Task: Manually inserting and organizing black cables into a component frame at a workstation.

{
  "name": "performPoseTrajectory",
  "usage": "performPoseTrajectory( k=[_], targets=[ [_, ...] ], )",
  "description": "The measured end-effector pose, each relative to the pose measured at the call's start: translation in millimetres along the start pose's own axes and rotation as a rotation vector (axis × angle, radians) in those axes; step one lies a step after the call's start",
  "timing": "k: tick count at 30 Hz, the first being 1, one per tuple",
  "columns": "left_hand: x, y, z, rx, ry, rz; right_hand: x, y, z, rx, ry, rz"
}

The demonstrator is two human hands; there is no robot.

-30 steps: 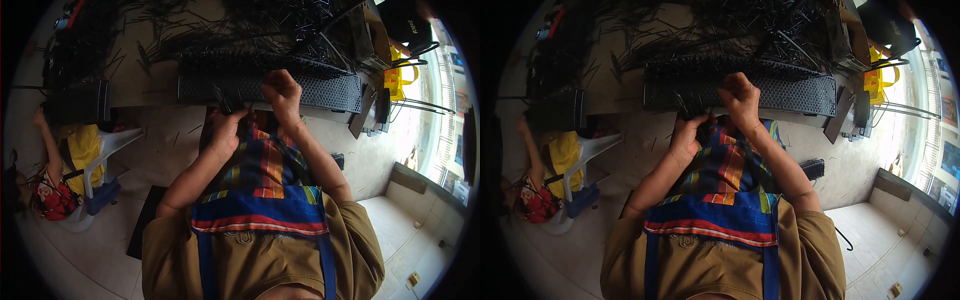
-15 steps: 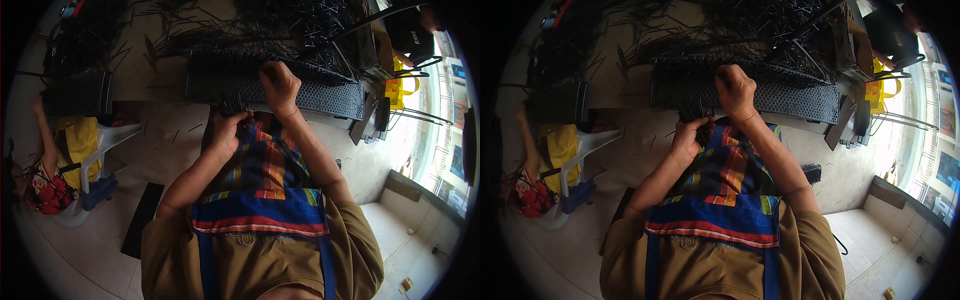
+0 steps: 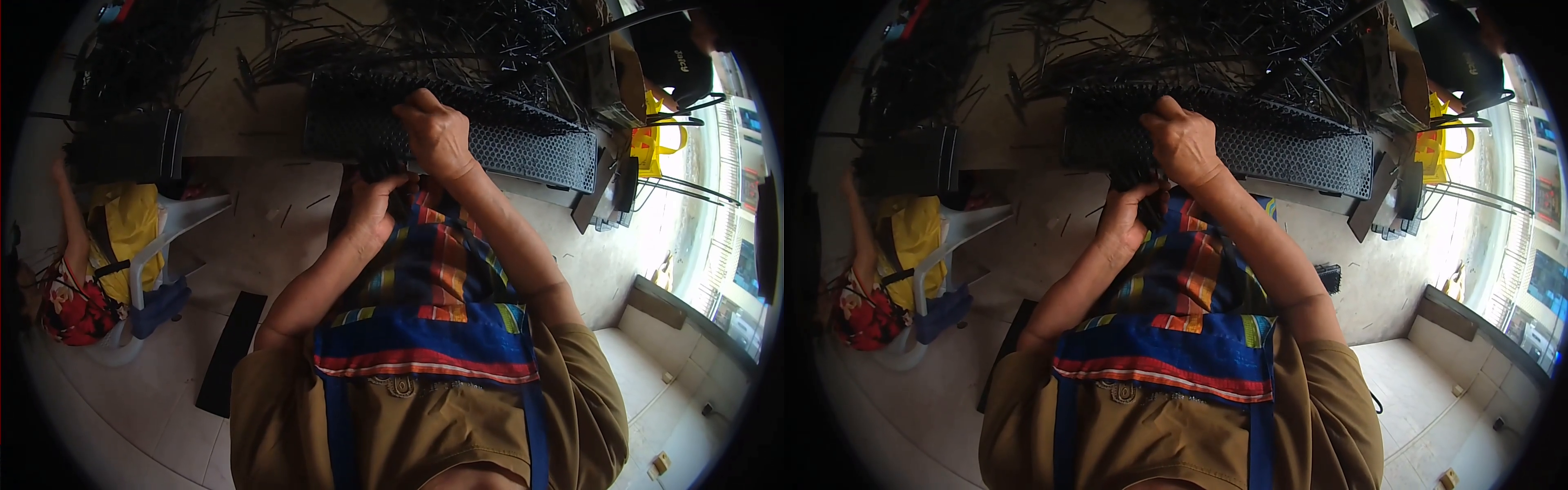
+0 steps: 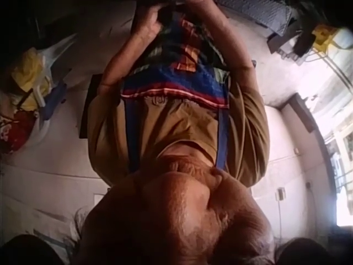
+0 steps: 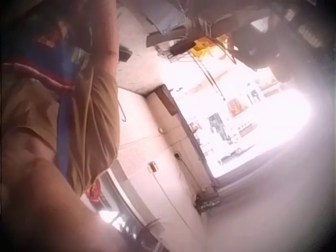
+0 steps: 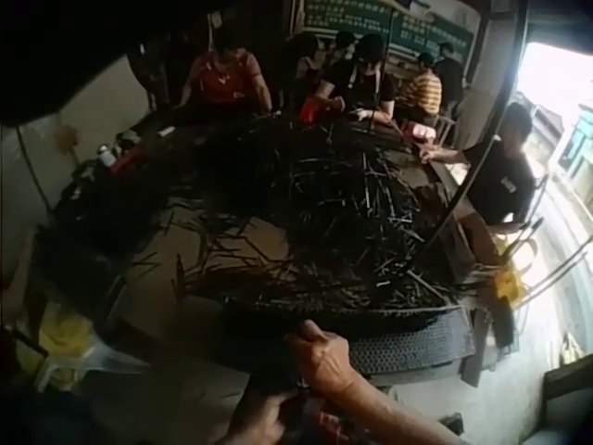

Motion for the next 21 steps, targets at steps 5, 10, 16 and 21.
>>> performPoseTrajectory(
  k=[5,10,16,21],
  targets=[
    [4.2,1.1,-0.1,-0.033,-0.047,0.0,-15.9,1.4,-3.0,0.074,0.036,0.052],
    [4.6,0.4,3.4,0.065,-0.082,0.03,-41.0,26.9,22.8,0.959,-0.107,0.428],
    [5.0,-1.0,-12.2,0.037,0.063,-0.01,-21.7,35.1,-7.9,0.85,0.344,0.431],
    [3.8,3.5,-3.7,0.106,0.045,0.009,-8.5,28.8,-12.5,0.461,0.307,0.278]
  ],
)
Point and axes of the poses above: each hand's wrist, its own x-axis towards the middle knuckle, its own z-axis out of the palm, y = z × x, the point moved 4 cm from there along x, towards the middle knuckle, and after that the axes turned 10 degrees about -y, right-handed, at the moved point
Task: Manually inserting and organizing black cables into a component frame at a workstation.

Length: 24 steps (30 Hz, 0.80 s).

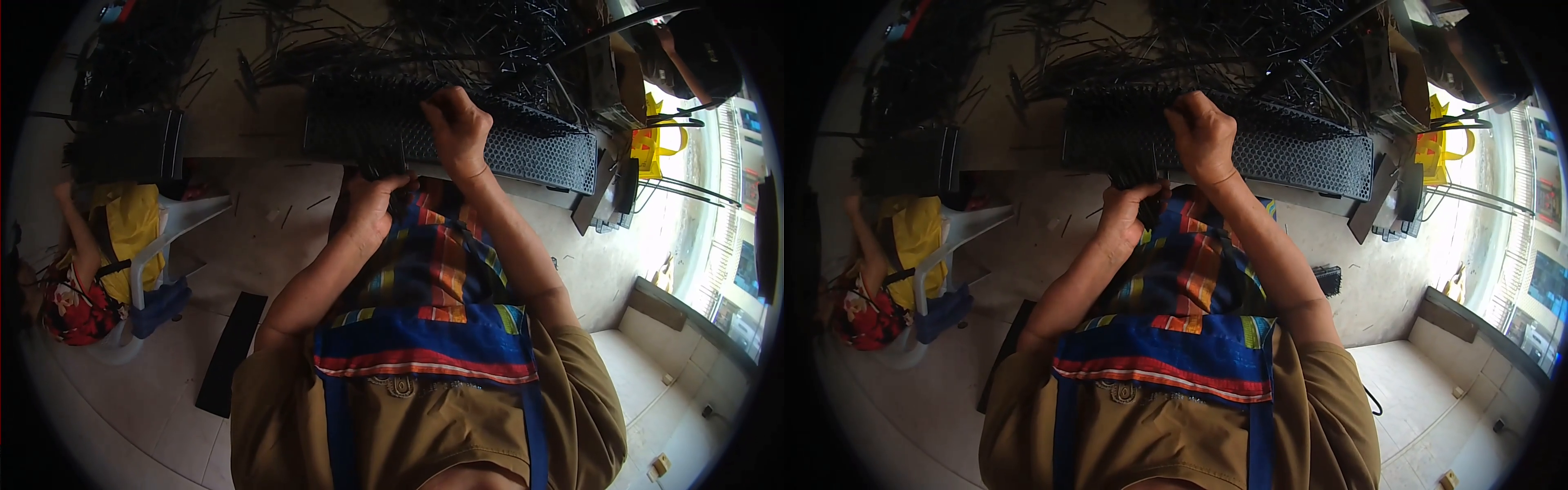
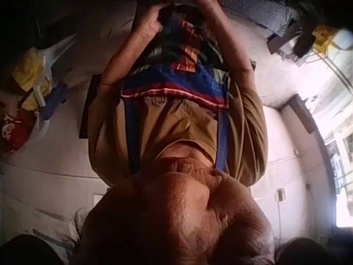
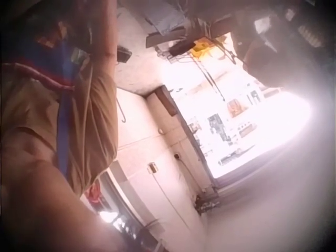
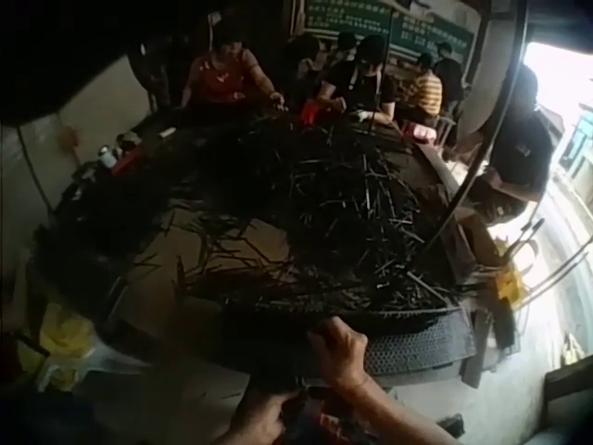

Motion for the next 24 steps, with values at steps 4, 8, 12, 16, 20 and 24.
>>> performPoseTrajectory(
  k=[4,8,12,16,20,24],
  targets=[
    [-5.8,1.7,4.6,-0.024,0.015,-0.102,-0.6,-8.8,-0.2,-0.039,-0.039,-0.024],
    [-2.4,-1.4,3.6,-0.022,0.0,-0.009,-0.5,-12.1,-0.3,-0.12,-0.058,-0.074],
    [-3.7,-1.9,3.6,-0.018,-0.009,-0.056,2.8,-12.7,0.5,-0.206,-0.078,-0.094],
    [-6.0,-0.3,10.0,-0.087,-0.006,-0.059,2.5,-25.3,7.4,-0.254,-0.16,-0.182],
    [-9.2,1.7,12.5,-0.093,0.018,0.022,-11.2,-26.7,10.5,-0.363,-0.214,-0.236],
    [-7.3,-1.2,7.6,-0.06,-0.015,-0.042,-10.0,-15.3,14.0,-0.409,-0.156,-0.197]
  ],
)
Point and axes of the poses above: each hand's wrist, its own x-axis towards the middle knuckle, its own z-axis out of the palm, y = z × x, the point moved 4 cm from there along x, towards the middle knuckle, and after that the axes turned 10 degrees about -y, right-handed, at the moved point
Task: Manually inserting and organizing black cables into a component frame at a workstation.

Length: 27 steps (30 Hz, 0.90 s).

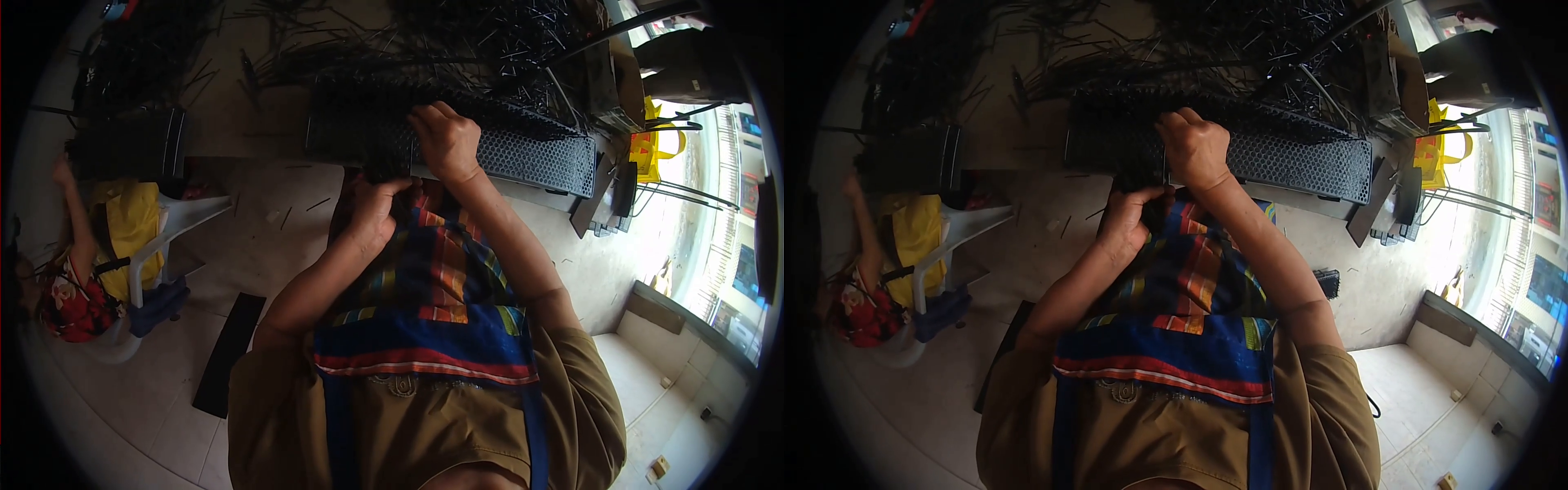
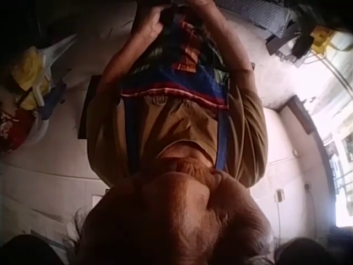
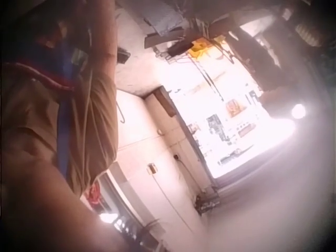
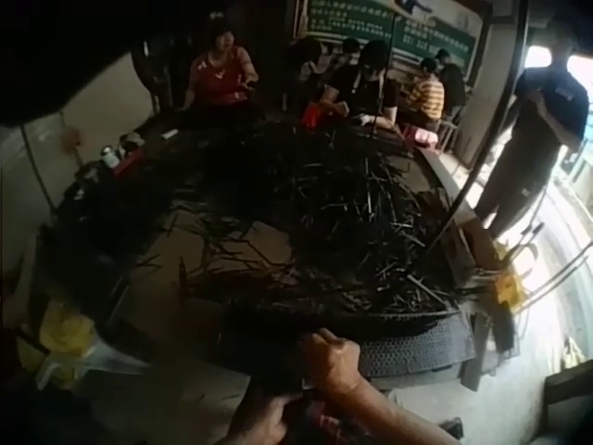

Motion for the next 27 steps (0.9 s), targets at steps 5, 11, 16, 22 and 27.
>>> performPoseTrajectory(
  k=[5,11,16,22,27],
  targets=[
    [6.1,-2.5,-2.7,-0.056,-0.02,-0.012,5.0,2.1,9.9,-0.29,-0.265,-0.04],
    [1.2,2.0,4.1,-0.05,-0.087,0.018,-19.5,0.9,-2.2,-0.075,-0.069,-0.029],
    [2.9,0.3,3.6,-0.045,-0.029,0.048,-36.1,28.2,6.2,0.904,-0.224,0.608],
    [1.3,-1.1,-1.3,0.039,0.039,-0.014,-9.8,27.2,-17.2,0.539,0.267,0.271],
    [0.6,0.0,4.2,0.046,-0.003,0.0,-8.4,21.7,-6.7,0.155,0.125,0.068]
  ],
)
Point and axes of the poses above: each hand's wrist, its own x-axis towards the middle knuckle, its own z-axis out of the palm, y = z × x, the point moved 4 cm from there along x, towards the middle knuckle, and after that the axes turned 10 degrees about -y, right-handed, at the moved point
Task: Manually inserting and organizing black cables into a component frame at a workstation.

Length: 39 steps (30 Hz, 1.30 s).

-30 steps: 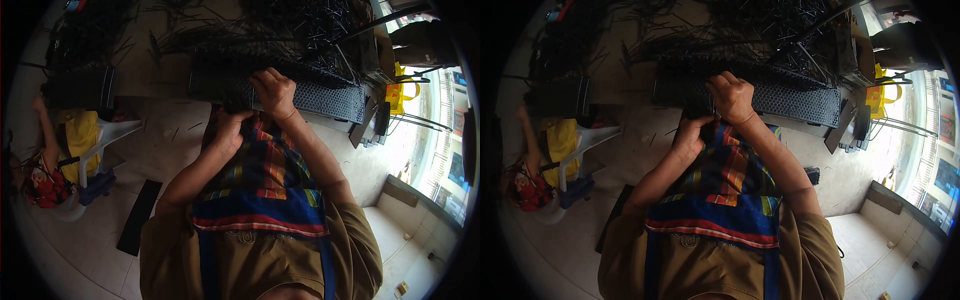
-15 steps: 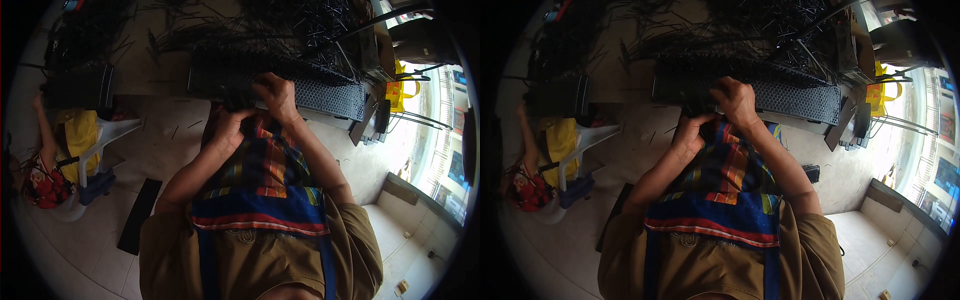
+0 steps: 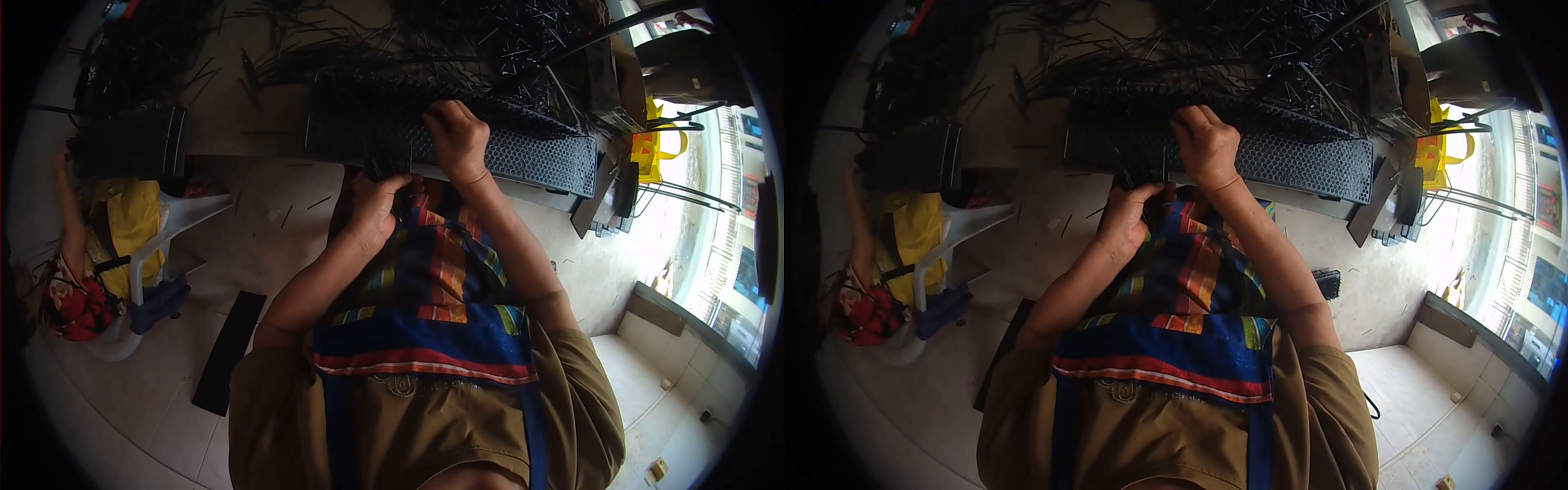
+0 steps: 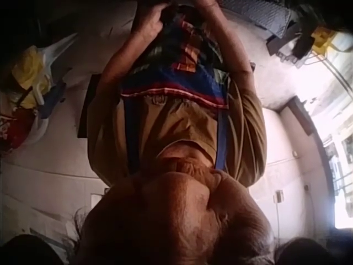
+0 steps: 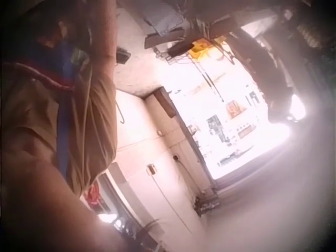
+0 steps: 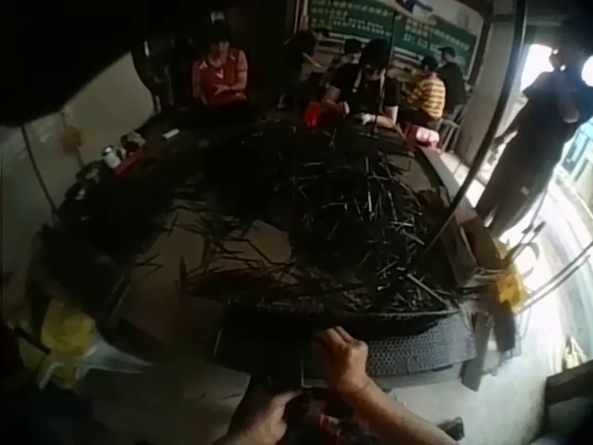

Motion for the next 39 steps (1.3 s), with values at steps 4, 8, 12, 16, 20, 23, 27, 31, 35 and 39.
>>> performPoseTrajectory(
  k=[4,8,12,16,20,23,27,31,35,39],
  targets=[
    [5.1,-2.5,-2.3,-0.049,-0.034,0.018,-1.9,-14.1,4.6,-0.278,-0.109,-0.193],
    [7.9,-5.9,-1.5,-0.049,-0.014,-0.023,0.0,-15.7,2.3,-0.337,-0.173,-0.228],
    [4.7,-2.9,4.5,-0.044,-0.029,-0.026,-1.6,-18.7,2.1,-0.428,-0.242,-0.25],
    [2.9,-0.7,8.9,-0.059,-0.07,-0.047,-3.2,-17.6,3.3,-0.49,-0.288,-0.268],
    [6.0,-5.4,3.5,-0.099,-0.068,-0.033,-4.4,-14.9,3.8,-0.461,-0.283,-0.275],
    [1.3,0.7,11.8,-0.069,-0.16,-0.016,-9.8,-15.2,-11.7,-0.343,-0.097,-0.27],
    [-2.6,3.7,21.7,-0.048,-0.143,-0.013,-27.7,11.1,-5.7,0.365,-0.296,0.28],
    [-2.1,3.4,18.5,0.019,-0.044,-0.098,-30.5,23.9,-5.3,0.839,-0.211,0.64],
    [2.2,-4.0,8.0,0.019,-0.029,-0.036,-16.5,23.5,-16.8,0.628,0.08,0.389],
    [5.9,-5.4,6.8,0.072,-0.045,-0.004,-6.8,14.3,-18.7,0.359,0.159,0.198]
  ],
)
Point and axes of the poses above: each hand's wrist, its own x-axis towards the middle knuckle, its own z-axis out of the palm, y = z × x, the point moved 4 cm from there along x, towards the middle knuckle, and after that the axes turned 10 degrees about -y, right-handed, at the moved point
